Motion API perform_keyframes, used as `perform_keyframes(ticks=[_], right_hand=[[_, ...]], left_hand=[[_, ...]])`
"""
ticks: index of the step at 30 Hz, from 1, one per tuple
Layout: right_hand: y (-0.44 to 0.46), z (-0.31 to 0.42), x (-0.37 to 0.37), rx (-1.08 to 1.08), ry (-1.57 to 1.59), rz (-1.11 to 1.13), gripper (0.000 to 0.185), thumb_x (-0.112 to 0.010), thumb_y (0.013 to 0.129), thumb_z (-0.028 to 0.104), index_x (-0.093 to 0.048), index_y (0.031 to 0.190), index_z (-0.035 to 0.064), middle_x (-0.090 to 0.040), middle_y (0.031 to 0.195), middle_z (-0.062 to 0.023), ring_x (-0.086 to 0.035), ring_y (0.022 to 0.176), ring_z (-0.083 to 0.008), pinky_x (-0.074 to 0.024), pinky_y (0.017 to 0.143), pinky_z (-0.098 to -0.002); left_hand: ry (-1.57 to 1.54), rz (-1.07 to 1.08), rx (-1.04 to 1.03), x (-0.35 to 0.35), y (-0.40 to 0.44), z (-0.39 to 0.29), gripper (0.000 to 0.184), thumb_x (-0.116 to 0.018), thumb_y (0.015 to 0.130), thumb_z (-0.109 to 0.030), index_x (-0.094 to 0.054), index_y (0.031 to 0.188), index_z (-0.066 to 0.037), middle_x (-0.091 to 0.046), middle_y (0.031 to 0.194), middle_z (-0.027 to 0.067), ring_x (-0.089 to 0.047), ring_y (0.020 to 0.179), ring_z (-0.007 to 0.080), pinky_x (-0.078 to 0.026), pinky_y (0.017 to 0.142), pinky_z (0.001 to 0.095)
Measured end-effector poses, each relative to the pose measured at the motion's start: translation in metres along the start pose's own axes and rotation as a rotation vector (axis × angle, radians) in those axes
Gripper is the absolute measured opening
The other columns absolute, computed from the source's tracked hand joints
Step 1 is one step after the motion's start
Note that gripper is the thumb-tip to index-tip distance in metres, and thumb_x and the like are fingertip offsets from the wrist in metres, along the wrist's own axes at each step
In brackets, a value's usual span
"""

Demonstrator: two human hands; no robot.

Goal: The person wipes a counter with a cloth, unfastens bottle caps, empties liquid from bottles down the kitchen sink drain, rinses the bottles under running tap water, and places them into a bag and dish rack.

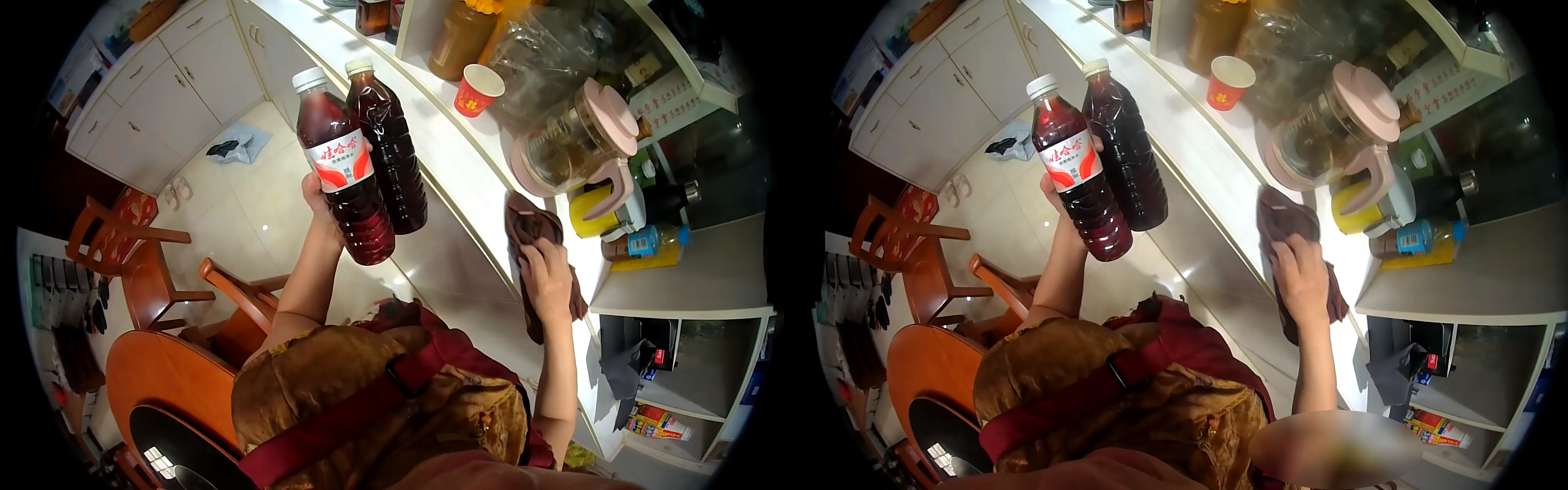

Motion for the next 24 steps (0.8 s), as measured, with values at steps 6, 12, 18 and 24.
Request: perform_keyframes(ticks=[6,12,18,24], right_hand=[[0.038,-0.002,-0.022,0.074,-0.024,0.006,0.042,-0.073,0.064,0.014,-0.06,0.103,0.011,-0.055,0.102,-0.0096,-0.054,0.087,-0.0295,-0.0478,0.07,-0.0385],[0.038,-0.004,-0.017,0.099,-0.022,-0.01,0.046,-0.073,0.066,0.029,-0.06,0.107,0.0129,-0.054,0.108,-0.0081,-0.052,0.091,-0.0279,-0.0445,0.073,-0.0371],[0.013,-0.005,-0.01,-0.007,-0.189,0.087,0.052,-0.071,0.07,0.029,-0.058,0.12,0.0213,-0.047,0.131,-0.0101,-0.045,0.112,-0.0336,-0.0369,0.089,-0.0438],[-0.029,-0.036,0.001,0.002,-0.152,0.115,0.05,-0.066,0.063,0.001,-0.058,0.111,0.0132,-0.054,0.119,-0.0098,-0.052,0.102,-0.0335,-0.0445,0.083,-0.0423]], left_hand=[[-0.014,0.012,-0.039,0.011,-0.005,0.006,0.081,-0.069,0.072,-0.052,-0.04,0.123,0.003,-0.05,0.105,0.0171,-0.058,0.088,0.0185,-0.054,0.073,0.027],[-0.14,-0.007,-0.051,0.047,-0.009,0.014,0.075,-0.071,0.069,-0.059,-0.047,0.11,-0.001,-0.06,0.103,0.0209,-0.063,0.092,0.0297,-0.054,0.079,0.0403],[-0.229,0.03,-0.073,0.037,-0.012,-0.004,0.073,-0.072,0.074,-0.046,-0.043,0.119,0.003,-0.057,0.104,0.0238,-0.065,0.086,0.027,-0.058,0.072,0.0342],[0.034,-0.168,-0.099,0.031,-0.021,-0.018,0.079,-0.067,0.074,-0.051,-0.042,0.124,0.004,-0.057,0.107,0.0194,-0.063,0.088,0.0217,-0.057,0.069,0.0295]])
Point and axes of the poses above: each hand's wrist, its own y-axis towards the middle knuckle, its own x-axis out of the back of the hand, z = x × y, the point moved 8 cm from there along y, towards the middle knuckle
